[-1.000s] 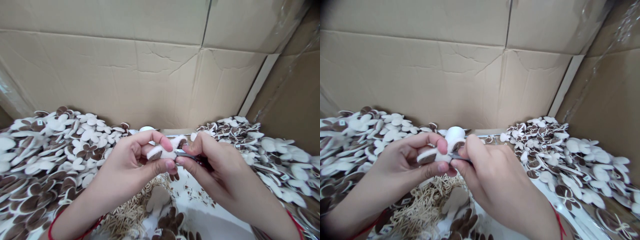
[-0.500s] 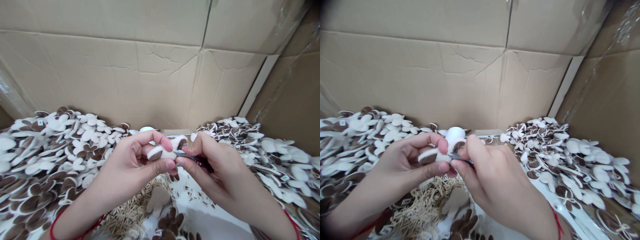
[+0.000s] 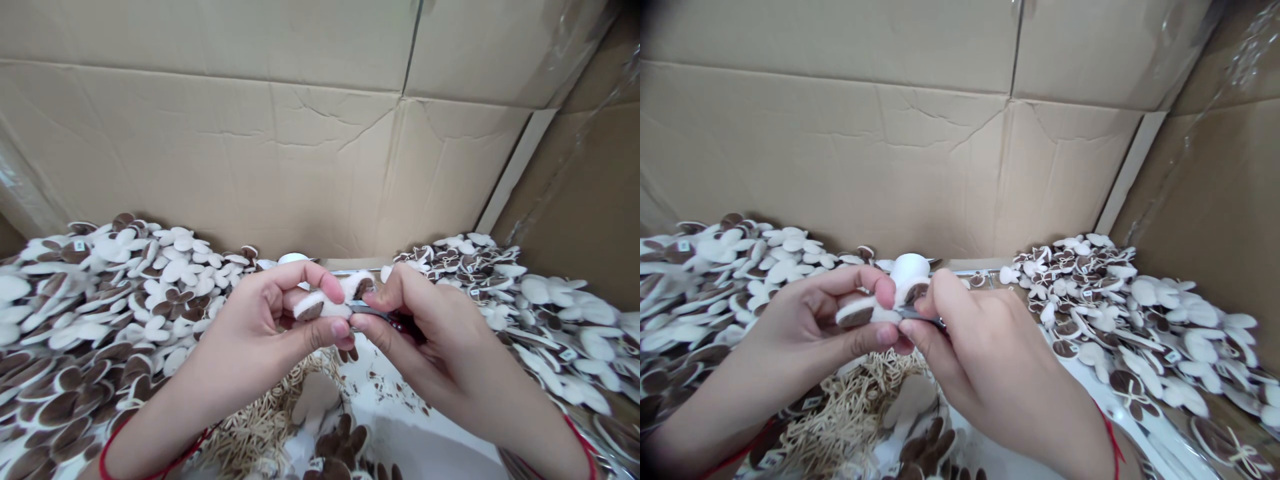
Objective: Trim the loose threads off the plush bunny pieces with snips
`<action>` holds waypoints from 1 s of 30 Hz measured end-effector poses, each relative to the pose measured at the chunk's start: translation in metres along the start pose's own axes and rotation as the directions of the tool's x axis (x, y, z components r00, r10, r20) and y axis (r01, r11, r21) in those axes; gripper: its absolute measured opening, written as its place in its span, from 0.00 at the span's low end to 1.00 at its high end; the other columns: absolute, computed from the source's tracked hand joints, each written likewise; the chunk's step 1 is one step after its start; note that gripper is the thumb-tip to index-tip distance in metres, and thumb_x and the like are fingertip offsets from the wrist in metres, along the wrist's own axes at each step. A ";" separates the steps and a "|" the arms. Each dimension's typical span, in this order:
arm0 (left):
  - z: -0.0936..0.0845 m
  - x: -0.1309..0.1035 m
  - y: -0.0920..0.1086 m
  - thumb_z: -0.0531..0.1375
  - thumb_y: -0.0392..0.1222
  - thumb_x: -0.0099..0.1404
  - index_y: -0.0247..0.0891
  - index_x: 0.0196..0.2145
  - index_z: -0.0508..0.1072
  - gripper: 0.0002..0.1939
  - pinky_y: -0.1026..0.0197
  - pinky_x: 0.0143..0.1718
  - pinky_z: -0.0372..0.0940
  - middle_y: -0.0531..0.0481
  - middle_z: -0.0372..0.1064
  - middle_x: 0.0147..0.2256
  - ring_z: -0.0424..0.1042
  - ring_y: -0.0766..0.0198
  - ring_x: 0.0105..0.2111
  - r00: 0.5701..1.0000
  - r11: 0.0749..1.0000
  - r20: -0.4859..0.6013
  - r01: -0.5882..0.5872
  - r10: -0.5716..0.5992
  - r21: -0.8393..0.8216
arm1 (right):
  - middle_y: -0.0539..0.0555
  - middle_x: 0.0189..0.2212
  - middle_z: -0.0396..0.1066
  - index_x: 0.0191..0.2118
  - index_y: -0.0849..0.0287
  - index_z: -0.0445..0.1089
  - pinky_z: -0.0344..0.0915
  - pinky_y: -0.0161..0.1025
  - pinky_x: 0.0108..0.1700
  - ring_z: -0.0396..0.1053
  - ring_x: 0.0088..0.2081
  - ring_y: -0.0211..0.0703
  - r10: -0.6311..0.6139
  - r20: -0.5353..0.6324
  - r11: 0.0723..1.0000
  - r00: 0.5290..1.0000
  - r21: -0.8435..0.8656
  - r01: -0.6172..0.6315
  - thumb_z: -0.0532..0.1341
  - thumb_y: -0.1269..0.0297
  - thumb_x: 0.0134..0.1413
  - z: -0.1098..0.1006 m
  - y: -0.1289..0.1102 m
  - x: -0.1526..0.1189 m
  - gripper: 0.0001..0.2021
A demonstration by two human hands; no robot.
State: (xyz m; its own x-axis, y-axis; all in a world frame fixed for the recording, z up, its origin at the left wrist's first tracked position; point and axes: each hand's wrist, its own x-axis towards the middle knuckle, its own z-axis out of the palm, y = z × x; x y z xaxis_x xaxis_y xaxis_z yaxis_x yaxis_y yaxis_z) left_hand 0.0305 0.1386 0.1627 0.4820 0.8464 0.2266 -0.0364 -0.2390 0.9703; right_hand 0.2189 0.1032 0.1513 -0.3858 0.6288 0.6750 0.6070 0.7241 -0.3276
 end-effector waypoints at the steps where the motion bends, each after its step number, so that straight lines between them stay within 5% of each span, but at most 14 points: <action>1: 0.000 0.000 0.000 0.67 0.30 0.57 0.39 0.31 0.70 0.09 0.76 0.29 0.70 0.58 0.78 0.25 0.77 0.72 0.26 1.000 1.000 -0.001 0.002 -0.002 0.002 | 0.41 0.22 0.54 0.32 0.57 0.57 0.49 0.33 0.24 0.51 0.20 0.32 -0.003 -0.001 1.000 1.000 0.005 0.003 0.56 0.71 0.63 0.000 0.000 0.000 0.08; 30: 0.001 -0.001 -0.001 0.67 0.32 0.57 0.39 0.32 0.70 0.09 0.74 0.30 0.70 0.57 0.77 0.25 0.77 0.70 0.27 1.000 0.999 0.012 0.010 -0.011 0.037 | 0.42 0.21 0.54 0.31 0.57 0.57 0.47 0.34 0.23 0.51 0.20 0.32 0.009 0.036 1.000 0.999 0.010 -0.010 0.56 0.71 0.64 -0.001 0.000 0.001 0.09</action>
State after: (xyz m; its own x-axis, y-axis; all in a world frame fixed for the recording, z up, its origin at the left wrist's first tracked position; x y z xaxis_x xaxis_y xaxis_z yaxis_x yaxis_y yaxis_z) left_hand 0.0311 0.1377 0.1611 0.4932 0.8429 0.2151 0.0011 -0.2479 0.9688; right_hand 0.2186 0.1039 0.1527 -0.4050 0.6452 0.6478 0.6036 0.7209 -0.3406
